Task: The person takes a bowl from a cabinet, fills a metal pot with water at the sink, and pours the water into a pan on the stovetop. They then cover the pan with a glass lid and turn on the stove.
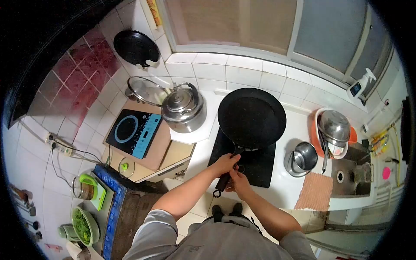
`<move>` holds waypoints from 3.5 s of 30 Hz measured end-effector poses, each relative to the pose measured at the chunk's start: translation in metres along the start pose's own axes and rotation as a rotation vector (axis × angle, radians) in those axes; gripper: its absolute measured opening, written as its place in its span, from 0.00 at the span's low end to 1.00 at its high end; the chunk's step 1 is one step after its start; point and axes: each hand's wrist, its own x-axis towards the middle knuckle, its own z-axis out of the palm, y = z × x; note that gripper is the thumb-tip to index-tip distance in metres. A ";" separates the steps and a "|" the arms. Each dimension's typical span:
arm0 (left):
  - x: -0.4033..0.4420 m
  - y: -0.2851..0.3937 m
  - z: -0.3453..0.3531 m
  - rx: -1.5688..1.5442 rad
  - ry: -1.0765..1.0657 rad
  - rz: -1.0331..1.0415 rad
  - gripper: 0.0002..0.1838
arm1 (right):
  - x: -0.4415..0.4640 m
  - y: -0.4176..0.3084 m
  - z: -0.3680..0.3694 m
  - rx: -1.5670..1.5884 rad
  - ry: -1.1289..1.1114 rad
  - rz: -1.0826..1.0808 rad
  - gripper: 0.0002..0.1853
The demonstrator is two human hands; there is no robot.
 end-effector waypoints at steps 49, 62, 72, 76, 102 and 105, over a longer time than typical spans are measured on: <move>0.097 -0.058 -0.532 -0.879 0.601 0.415 0.11 | 0.325 -0.157 0.394 -1.166 0.103 -0.958 0.24; 0.220 -0.095 -0.581 -0.559 -0.044 0.741 0.23 | 0.386 -0.150 0.414 -1.277 0.157 -0.719 0.21; 0.149 -0.092 -0.580 -1.256 -0.226 0.755 0.20 | 0.330 -0.151 0.420 -1.413 -0.040 -0.993 0.20; 0.057 -0.006 -0.542 -1.072 0.030 0.768 0.19 | 0.272 -0.167 0.415 -1.256 -0.067 -1.184 0.20; 0.081 0.218 -0.048 0.596 0.483 0.935 0.12 | 0.010 -0.186 -0.011 0.239 0.663 -1.014 0.31; 0.107 0.202 -0.022 0.673 0.525 0.936 0.12 | 0.021 -0.172 -0.051 0.031 0.837 -0.925 0.31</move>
